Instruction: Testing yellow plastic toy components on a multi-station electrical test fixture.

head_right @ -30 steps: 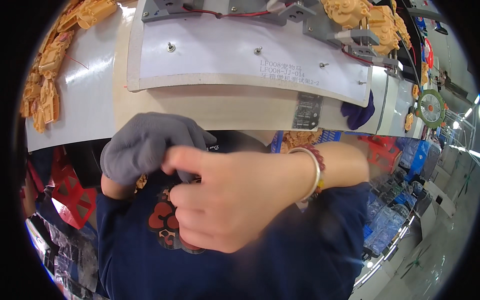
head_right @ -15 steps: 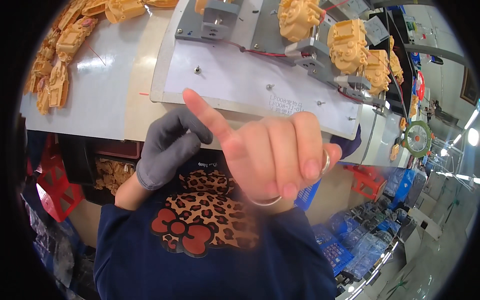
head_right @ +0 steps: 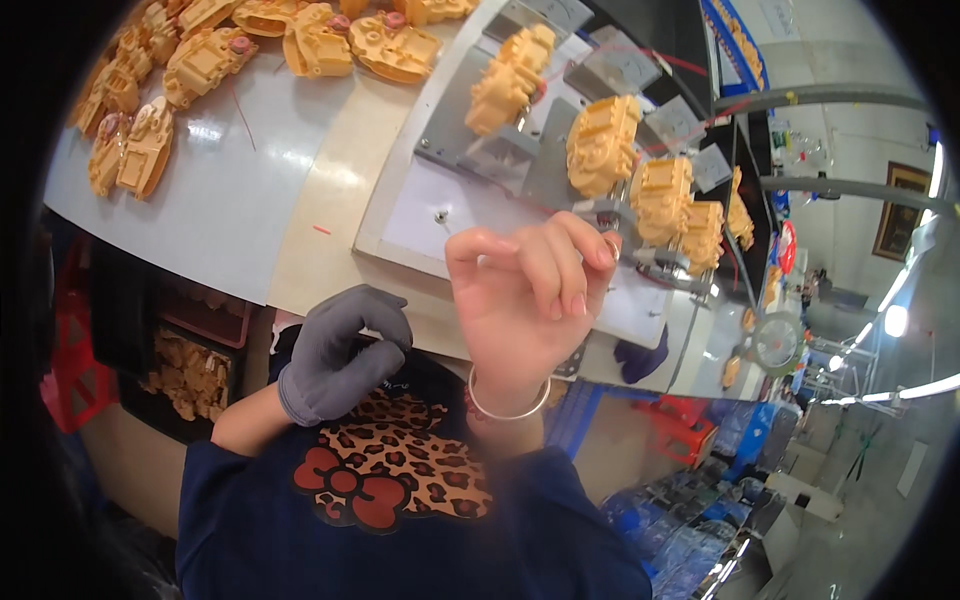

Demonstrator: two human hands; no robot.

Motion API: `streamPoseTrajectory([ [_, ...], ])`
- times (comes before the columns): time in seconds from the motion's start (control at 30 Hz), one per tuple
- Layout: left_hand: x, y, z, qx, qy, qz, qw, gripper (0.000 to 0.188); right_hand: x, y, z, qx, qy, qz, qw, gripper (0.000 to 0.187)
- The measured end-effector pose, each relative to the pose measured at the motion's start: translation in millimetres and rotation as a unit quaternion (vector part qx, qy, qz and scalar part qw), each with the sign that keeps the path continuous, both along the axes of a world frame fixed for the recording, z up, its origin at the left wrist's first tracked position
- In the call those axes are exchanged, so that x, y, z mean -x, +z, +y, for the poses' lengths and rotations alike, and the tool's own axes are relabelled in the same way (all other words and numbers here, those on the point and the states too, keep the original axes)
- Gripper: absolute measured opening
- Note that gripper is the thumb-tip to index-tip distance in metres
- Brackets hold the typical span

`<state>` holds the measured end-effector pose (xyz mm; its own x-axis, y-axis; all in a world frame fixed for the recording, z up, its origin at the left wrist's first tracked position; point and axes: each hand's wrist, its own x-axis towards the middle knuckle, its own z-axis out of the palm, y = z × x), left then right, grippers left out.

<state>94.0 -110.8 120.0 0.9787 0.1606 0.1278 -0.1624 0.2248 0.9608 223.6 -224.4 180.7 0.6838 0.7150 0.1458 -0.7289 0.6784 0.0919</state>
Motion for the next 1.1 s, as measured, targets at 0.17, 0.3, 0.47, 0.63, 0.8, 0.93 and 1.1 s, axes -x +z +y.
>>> streamPoseTrajectory([
  [0.17, 6.8, -0.2, 1.0, -0.208, 0.149, -0.090, 0.963, 0.028, -2.6, 9.8, 9.8, 0.038, -0.066, 0.029, 0.997, 0.023],
  [0.3, 5.9, -0.6, 4.5, -0.268, 0.172, -0.112, 0.941, 0.041, 0.8, 17.3, 20.5, 0.073, -0.104, 0.028, 0.992, 0.021],
  [0.47, 1.9, 3.8, 5.7, -0.312, 0.170, -0.119, 0.927, 0.053, 11.6, 21.5, 33.4, 0.146, -0.269, -0.157, 0.939, 0.027],
  [0.63, -6.6, 8.5, 9.1, -0.283, 0.161, -0.148, 0.934, 0.054, 23.8, 19.5, 37.0, 0.154, -0.306, -0.266, 0.901, 0.026],
  [0.8, -11.3, 14.8, 7.6, -0.212, 0.148, -0.181, 0.949, 0.055, 30.2, 15.9, 36.5, 0.146, -0.307, -0.340, 0.877, 0.029],
  [0.93, -16.1, 20.9, 6.4, -0.210, 0.154, -0.197, 0.945, 0.055, 33.8, 15.0, 36.2, 0.120, -0.313, -0.334, 0.881, 0.029],
  [1.1, -21.1, 33.7, 8.2, -0.188, 0.141, -0.211, 0.949, 0.054, 35.4, 14.9, 33.8, 0.121, -0.311, -0.339, 0.880, 0.028],
])
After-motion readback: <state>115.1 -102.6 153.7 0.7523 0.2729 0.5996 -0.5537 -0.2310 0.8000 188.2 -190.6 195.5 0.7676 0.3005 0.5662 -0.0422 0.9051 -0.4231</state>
